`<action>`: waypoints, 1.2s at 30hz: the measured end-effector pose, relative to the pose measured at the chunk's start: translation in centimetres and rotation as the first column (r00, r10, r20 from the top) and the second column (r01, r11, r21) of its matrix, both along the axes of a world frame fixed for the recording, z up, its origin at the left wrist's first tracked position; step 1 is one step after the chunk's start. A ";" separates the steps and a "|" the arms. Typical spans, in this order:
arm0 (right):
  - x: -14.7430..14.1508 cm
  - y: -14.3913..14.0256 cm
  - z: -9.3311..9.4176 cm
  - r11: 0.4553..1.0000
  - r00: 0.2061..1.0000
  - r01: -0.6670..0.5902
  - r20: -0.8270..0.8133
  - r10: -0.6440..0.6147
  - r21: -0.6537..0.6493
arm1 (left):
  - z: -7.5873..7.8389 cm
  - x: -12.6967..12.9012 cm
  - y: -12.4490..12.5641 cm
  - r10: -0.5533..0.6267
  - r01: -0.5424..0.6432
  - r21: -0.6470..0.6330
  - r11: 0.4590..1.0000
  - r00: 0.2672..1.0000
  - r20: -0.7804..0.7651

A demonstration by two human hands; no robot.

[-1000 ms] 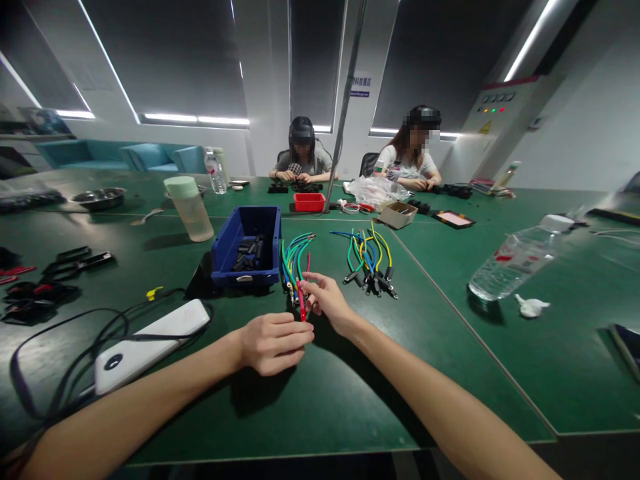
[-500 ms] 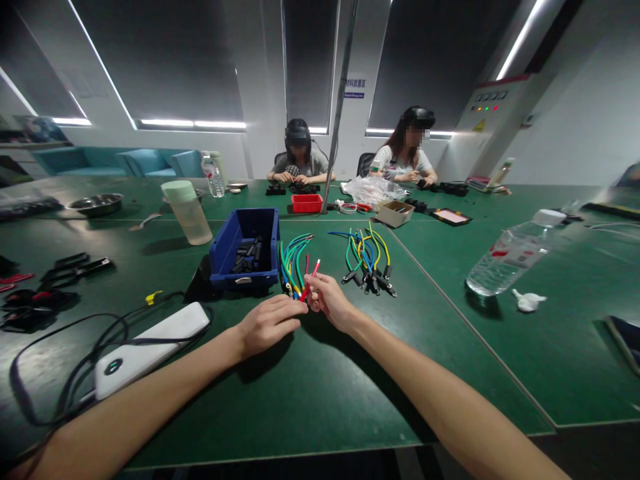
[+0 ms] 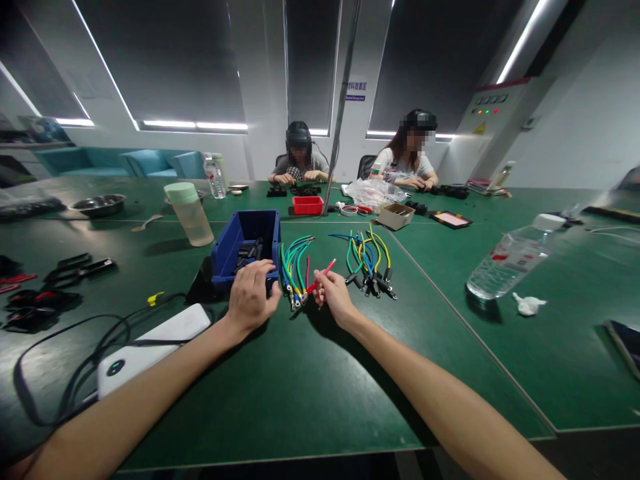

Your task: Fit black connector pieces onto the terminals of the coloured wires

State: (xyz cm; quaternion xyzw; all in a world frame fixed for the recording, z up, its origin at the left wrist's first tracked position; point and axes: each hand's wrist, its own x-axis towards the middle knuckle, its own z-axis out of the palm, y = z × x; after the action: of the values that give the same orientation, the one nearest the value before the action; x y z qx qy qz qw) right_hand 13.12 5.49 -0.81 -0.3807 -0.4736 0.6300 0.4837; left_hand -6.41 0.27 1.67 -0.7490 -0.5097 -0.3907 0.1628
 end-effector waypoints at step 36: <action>-0.4 -0.2 -0.3 0.998 0.998 0.039 0.038 -0.041 0.049 | 1.0 -0.7 1.7 0.326 -0.453 -0.360 0.816 0.874 -0.361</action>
State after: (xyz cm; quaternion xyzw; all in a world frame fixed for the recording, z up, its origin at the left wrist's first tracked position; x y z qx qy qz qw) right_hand 12.77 5.29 -1.08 -0.3905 -0.4904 0.6009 0.4959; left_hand -7.08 1.98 2.64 -0.6921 -0.6987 -0.1143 0.1404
